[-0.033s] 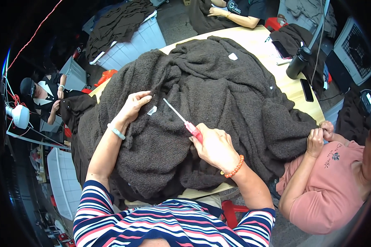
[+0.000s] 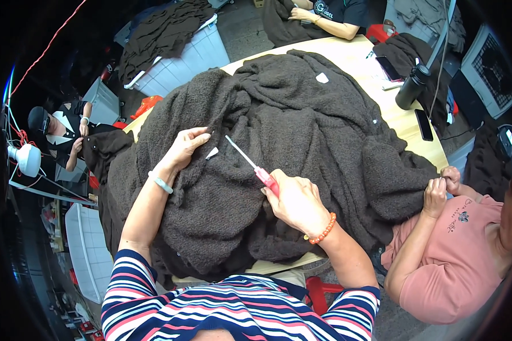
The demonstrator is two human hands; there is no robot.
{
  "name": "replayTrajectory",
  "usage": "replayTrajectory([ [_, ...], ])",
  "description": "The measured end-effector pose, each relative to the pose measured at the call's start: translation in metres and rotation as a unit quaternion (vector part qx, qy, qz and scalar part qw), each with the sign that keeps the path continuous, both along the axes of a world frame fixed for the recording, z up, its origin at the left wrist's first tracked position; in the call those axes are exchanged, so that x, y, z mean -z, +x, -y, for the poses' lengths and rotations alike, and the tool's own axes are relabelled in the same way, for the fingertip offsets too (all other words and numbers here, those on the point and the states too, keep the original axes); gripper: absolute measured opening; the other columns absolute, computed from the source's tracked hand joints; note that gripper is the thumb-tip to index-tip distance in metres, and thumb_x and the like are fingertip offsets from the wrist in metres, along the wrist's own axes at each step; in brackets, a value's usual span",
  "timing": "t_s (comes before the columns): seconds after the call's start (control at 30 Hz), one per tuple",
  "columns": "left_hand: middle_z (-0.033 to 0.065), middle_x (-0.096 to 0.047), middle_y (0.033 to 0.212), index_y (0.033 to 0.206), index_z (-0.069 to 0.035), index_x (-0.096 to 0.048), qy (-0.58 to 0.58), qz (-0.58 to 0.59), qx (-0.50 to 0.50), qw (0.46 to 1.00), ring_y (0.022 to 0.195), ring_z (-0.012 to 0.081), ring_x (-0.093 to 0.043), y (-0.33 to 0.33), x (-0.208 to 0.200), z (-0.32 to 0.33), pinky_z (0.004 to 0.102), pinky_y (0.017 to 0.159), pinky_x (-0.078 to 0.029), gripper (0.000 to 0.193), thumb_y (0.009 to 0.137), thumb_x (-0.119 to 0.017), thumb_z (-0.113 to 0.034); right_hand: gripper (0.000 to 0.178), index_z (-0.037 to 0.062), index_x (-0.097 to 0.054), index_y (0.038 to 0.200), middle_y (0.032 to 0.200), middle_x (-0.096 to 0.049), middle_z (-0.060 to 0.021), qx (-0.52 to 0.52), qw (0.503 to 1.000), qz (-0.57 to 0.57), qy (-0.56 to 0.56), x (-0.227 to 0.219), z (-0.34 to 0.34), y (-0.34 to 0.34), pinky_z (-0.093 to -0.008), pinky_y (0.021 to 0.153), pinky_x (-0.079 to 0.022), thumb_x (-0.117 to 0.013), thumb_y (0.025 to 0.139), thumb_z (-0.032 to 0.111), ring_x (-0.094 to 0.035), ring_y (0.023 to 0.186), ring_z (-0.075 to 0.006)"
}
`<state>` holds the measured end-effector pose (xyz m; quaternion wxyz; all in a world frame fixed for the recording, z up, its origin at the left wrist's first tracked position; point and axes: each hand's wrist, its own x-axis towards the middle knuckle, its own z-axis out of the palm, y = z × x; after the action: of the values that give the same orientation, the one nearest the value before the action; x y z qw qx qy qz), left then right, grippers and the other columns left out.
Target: Trimming loose threads from fabric pieces using scissors.
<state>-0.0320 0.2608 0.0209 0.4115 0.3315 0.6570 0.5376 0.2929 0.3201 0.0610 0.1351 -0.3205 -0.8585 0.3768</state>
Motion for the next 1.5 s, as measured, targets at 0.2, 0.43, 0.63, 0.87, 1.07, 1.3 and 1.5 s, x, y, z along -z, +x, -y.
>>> replayTrajectory([
  [0.2, 0.0025, -0.070, 0.092, 0.102, 0.002, -0.069, -0.005, -0.039, 0.019, 0.999, 0.076, 0.0079, -0.063, -0.005, 0.009, 0.000, 0.0225, 0.070, -0.052, 0.017, 0.089, -0.069, -0.008, 0.020, 0.0072, -0.058, 0.096, 0.074, -0.065, -0.0193, -0.025, 1.000, 0.017, 0.002, 0.002, -0.001, -0.014, -0.0491, 0.069, -0.050, -0.063, 0.089, 0.025, -0.065, 0.077, -0.0417],
  [0.43, 0.0002, -0.069, 0.091, 0.104, 0.001, -0.070, 0.038, -0.094, 0.006, 0.995, 0.077, 0.0063, -0.061, -0.002, 0.015, 0.006, 0.0212, 0.071, -0.049, 0.017, 0.091, -0.067, -0.009, 0.021, 0.0052, -0.058, 0.092, 0.076, -0.065, -0.0205, -0.050, 0.998, 0.019, 0.044, 0.000, -0.002, -0.015, -0.0511, 0.070, -0.052, -0.063, 0.088, 0.025, -0.066, 0.077, -0.0406],
  [0.63, -0.0014, -0.069, 0.089, 0.103, 0.001, -0.070, 0.039, -0.081, 0.018, 0.996, 0.077, 0.0052, -0.060, 0.005, 0.016, 0.011, 0.0203, 0.070, -0.048, 0.017, 0.091, -0.067, -0.011, 0.023, 0.0063, -0.061, 0.095, 0.079, -0.067, -0.0211, -0.050, 0.996, 0.027, 0.070, -0.001, -0.006, -0.022, -0.0491, 0.073, -0.052, -0.064, 0.088, 0.027, -0.066, 0.079, -0.0414],
  [0.87, -0.0014, -0.068, 0.088, 0.100, -0.001, -0.070, 0.062, 0.006, 0.015, 0.998, 0.075, 0.0054, -0.060, -0.001, 0.028, 0.015, 0.0208, 0.068, -0.048, 0.016, 0.091, -0.069, -0.014, 0.026, 0.0061, -0.061, 0.096, 0.080, -0.066, -0.0211, -0.048, 0.997, 0.033, 0.058, -0.001, -0.003, -0.025, -0.0491, 0.074, -0.052, -0.065, 0.087, 0.030, -0.066, 0.080, -0.0414],
  [1.07, -0.0004, -0.069, 0.093, 0.104, 0.000, -0.069, 0.077, 0.018, 0.011, 0.997, 0.078, 0.0067, -0.061, 0.005, 0.026, 0.022, 0.0220, 0.074, -0.049, 0.019, 0.092, -0.067, -0.014, 0.025, 0.0057, -0.061, 0.095, 0.080, -0.067, -0.0202, -0.031, 0.995, 0.013, 0.094, -0.001, 0.004, -0.025, -0.0489, 0.073, -0.052, -0.064, 0.088, 0.029, -0.066, 0.080, -0.0405],
  [1.3, 0.0019, -0.070, 0.102, 0.112, 0.001, -0.069, 0.115, 0.008, 0.010, 0.993, 0.089, 0.0079, -0.062, 0.007, 0.025, 0.027, 0.0228, 0.083, -0.049, 0.025, 0.092, -0.067, -0.014, 0.024, 0.0051, -0.058, 0.092, 0.076, -0.066, -0.0202, -0.041, 0.993, 0.025, 0.111, -0.003, 0.015, -0.024, -0.0492, 0.072, -0.053, -0.065, 0.087, 0.027, -0.066, 0.077, -0.0402],
  [1.5, 0.0008, -0.070, 0.102, 0.111, 0.000, -0.070, 0.108, 0.041, -0.002, 0.993, 0.091, 0.0074, -0.061, 0.010, 0.024, 0.029, 0.0227, 0.085, -0.047, 0.026, 0.090, -0.070, -0.016, 0.023, 0.0033, -0.060, 0.088, 0.076, -0.066, -0.0180, -0.038, 0.991, 0.030, 0.128, -0.007, 0.025, -0.031, -0.0469, 0.070, -0.053, -0.066, 0.086, 0.025, -0.068, 0.077, -0.0369],
])
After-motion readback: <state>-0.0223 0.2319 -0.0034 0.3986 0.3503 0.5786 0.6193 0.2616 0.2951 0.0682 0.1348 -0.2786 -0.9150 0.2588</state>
